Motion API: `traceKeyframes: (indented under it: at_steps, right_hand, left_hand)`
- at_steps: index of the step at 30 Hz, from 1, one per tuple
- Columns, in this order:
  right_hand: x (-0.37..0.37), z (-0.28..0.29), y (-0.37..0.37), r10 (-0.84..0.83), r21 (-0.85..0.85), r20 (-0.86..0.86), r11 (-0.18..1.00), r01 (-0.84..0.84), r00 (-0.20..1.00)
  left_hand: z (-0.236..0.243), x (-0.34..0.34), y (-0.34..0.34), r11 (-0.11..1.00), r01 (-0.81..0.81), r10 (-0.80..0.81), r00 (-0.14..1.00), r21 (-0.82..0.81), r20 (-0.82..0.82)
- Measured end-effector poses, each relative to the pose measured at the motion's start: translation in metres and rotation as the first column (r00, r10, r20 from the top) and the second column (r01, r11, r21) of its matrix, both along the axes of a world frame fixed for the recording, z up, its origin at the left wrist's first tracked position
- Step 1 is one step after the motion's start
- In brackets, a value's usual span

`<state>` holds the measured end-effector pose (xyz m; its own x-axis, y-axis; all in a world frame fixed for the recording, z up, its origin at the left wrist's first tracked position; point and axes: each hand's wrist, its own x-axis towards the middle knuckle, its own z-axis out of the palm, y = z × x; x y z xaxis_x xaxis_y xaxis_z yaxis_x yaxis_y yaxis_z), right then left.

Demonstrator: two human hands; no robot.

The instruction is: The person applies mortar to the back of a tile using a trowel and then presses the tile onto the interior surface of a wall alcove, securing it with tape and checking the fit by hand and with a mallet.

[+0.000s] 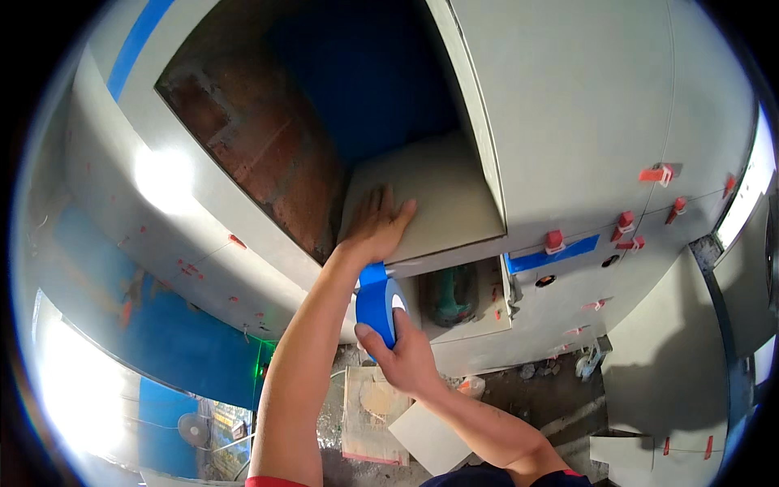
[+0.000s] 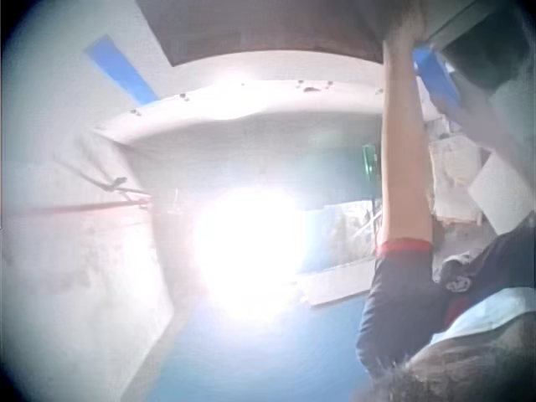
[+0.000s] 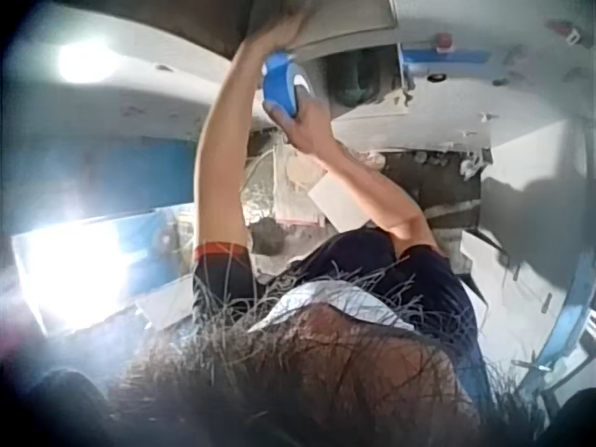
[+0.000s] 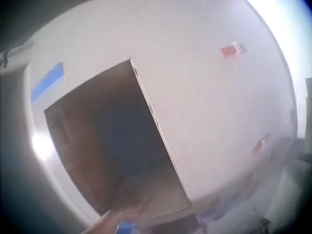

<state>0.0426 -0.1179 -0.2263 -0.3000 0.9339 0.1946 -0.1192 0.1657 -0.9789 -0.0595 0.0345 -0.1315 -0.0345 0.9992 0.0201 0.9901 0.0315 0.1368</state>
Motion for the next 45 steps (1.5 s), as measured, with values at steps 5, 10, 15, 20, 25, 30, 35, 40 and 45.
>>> traceKeyframes:
  at_steps: [5,10,15,20,25,30,35,40,45]
  right_hand:
    - [-0.011,-0.038,-0.004,-0.026,-0.384,-0.379,0.914,-0.132,0.925]
    - [-0.019,-0.055,0.017,-0.113,-0.314,-0.1,0.946,0.077,0.989]
    - [-0.023,-0.064,0.035,-0.08,-0.262,-0.182,0.965,0.031,0.98]
    - [-0.019,-0.07,0.043,-0.016,-0.238,-0.234,0.97,-0.041,0.972]
    - [-0.024,-0.077,0.054,0.006,-0.187,-0.28,0.98,-0.06,0.96]
    - [-0.027,-0.092,0.071,0.046,-0.121,-0.249,0.99,-0.078,0.967]
    - [-0.034,-0.104,0.087,0.045,-0.04,-0.273,0.997,-0.058,0.961]
    - [-0.044,-0.113,0.107,0.085,0.044,-0.318,0.996,-0.075,0.944]
    - [-0.043,-0.124,0.132,0.047,0.173,-0.326,0.985,0.01,0.944]
  left_hand:
    - [0.003,0.009,-0.006,1.0,0.006,-0.005,1.0,0.024,-0.023]
    - [-0.004,-0.002,-0.006,0.998,0.015,-0.019,0.997,0.055,0.071]
    - [0.006,-0.02,0.008,0.999,-0.031,0.026,0.986,0.028,0.168]
    - [-0.006,-0.018,0.01,0.975,-0.044,0.007,0.986,0.217,0.167]
    - [-0.006,-0.021,0.007,0.964,-0.064,0.01,0.979,0.257,0.205]
    - [-0.013,-0.023,0.006,0.941,-0.053,-0.006,0.985,0.334,0.174]
    - [-0.008,-0.017,0.001,0.941,-0.097,0.021,0.972,0.324,0.232]
    - [-0.008,-0.018,-0.005,0.927,0.015,-0.095,0.976,0.375,0.196]
    - [-0.013,-0.016,-0.001,0.915,0.011,-0.074,0.987,0.403,0.141]
